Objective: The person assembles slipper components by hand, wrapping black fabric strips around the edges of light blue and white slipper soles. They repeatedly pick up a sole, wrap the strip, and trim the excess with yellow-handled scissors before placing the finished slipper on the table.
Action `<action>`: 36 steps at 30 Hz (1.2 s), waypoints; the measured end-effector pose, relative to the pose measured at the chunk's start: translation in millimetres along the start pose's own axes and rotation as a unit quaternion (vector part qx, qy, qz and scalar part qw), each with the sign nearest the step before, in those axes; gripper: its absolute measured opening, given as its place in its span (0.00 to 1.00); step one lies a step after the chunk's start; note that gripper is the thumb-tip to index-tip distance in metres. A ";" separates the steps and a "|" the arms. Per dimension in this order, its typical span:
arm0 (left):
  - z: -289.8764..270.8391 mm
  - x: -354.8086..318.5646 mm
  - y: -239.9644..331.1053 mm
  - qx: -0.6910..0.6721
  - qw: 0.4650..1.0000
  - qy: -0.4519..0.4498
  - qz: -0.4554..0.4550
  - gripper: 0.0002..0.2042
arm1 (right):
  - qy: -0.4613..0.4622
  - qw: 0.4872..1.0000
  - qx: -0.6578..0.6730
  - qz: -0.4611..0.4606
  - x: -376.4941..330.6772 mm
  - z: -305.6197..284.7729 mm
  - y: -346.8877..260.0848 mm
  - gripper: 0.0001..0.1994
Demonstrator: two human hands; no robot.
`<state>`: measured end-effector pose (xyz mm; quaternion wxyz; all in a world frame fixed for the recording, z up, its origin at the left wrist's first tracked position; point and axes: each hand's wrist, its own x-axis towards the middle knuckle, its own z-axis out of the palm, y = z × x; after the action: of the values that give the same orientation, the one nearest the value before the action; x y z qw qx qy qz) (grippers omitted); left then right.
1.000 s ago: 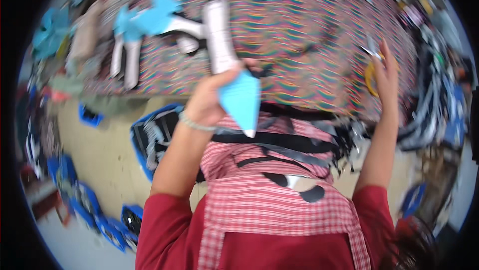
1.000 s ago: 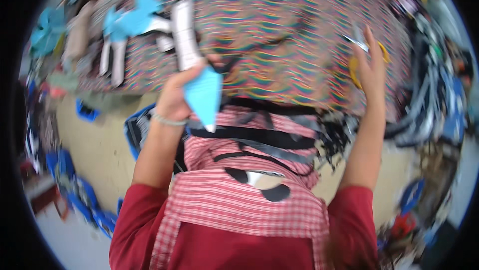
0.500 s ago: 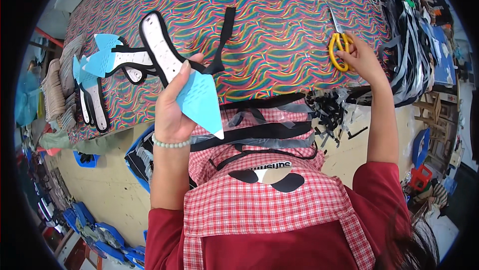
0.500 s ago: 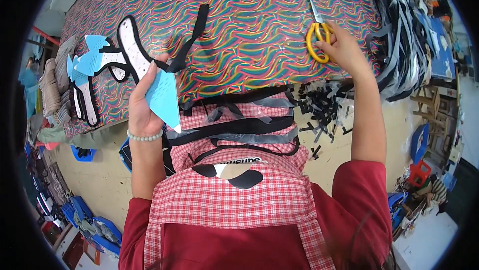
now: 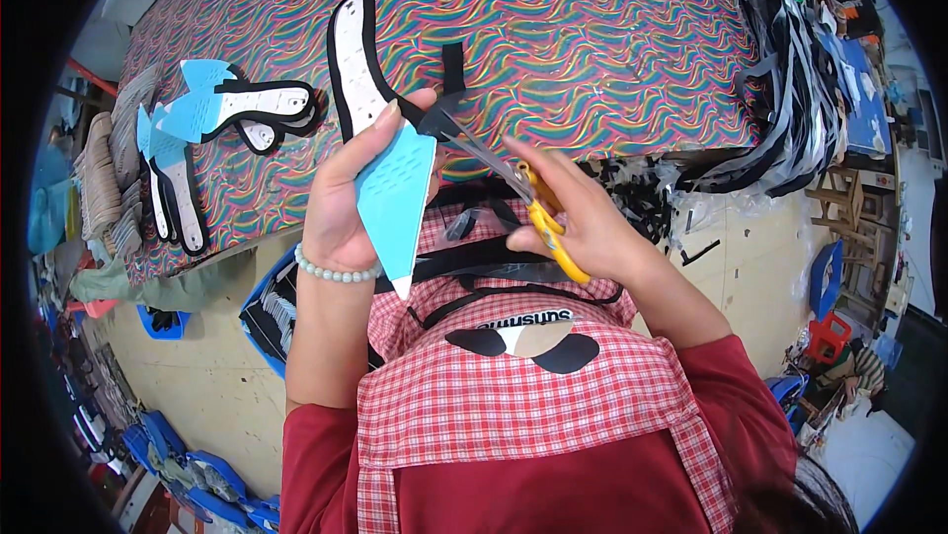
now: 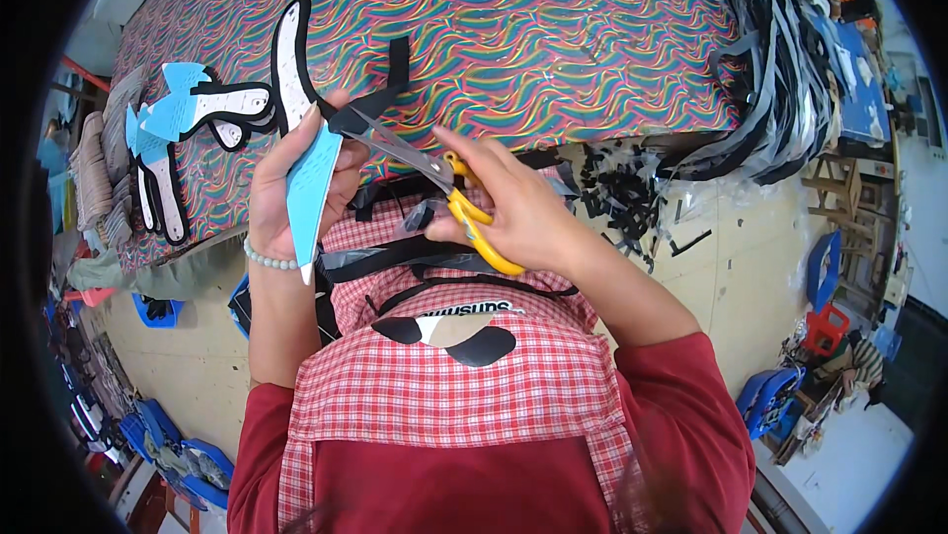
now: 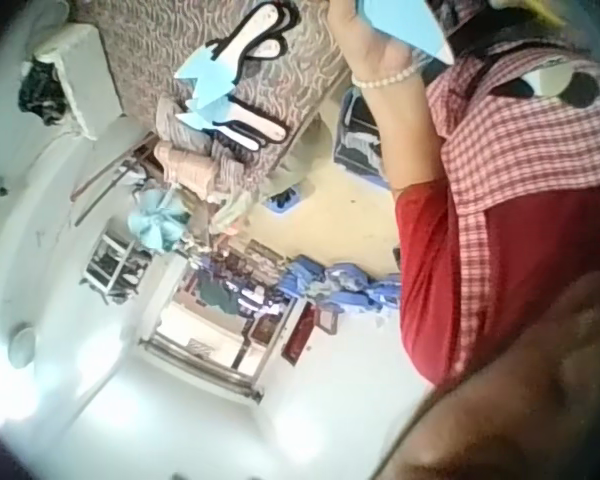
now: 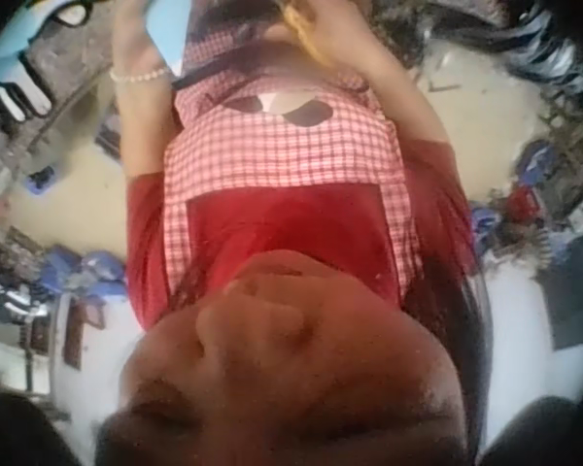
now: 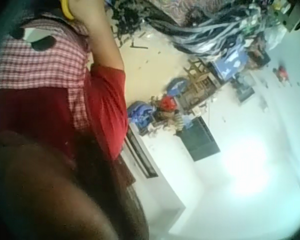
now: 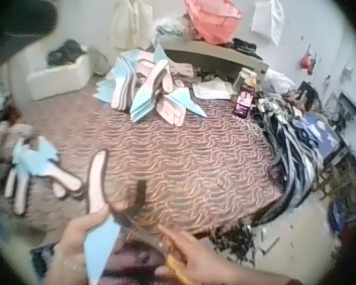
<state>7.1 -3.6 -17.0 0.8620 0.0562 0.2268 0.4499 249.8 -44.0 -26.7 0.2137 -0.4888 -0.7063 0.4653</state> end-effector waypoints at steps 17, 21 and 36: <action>4.7 35.1 -15.0 0.017 0.999 -0.017 0.026 0.19 | 0.124 0.987 -0.081 -0.063 7.4 -44.8 32.3 0.39; 5.1 33.9 -13.0 0.033 0.998 -0.044 0.036 0.19 | 0.221 0.970 0.035 0.093 9.1 -70.4 47.2 0.39; 20.2 0.3 -3.7 0.299 0.905 0.117 0.280 0.17 | -0.126 0.979 0.057 -0.149 -14.9 -31.1 8.6 0.10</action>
<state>18.9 -3.4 -0.2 0.6103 0.3196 0.4246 0.5874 284.0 -42.6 -17.1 0.2175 -0.3020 -0.7648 0.5258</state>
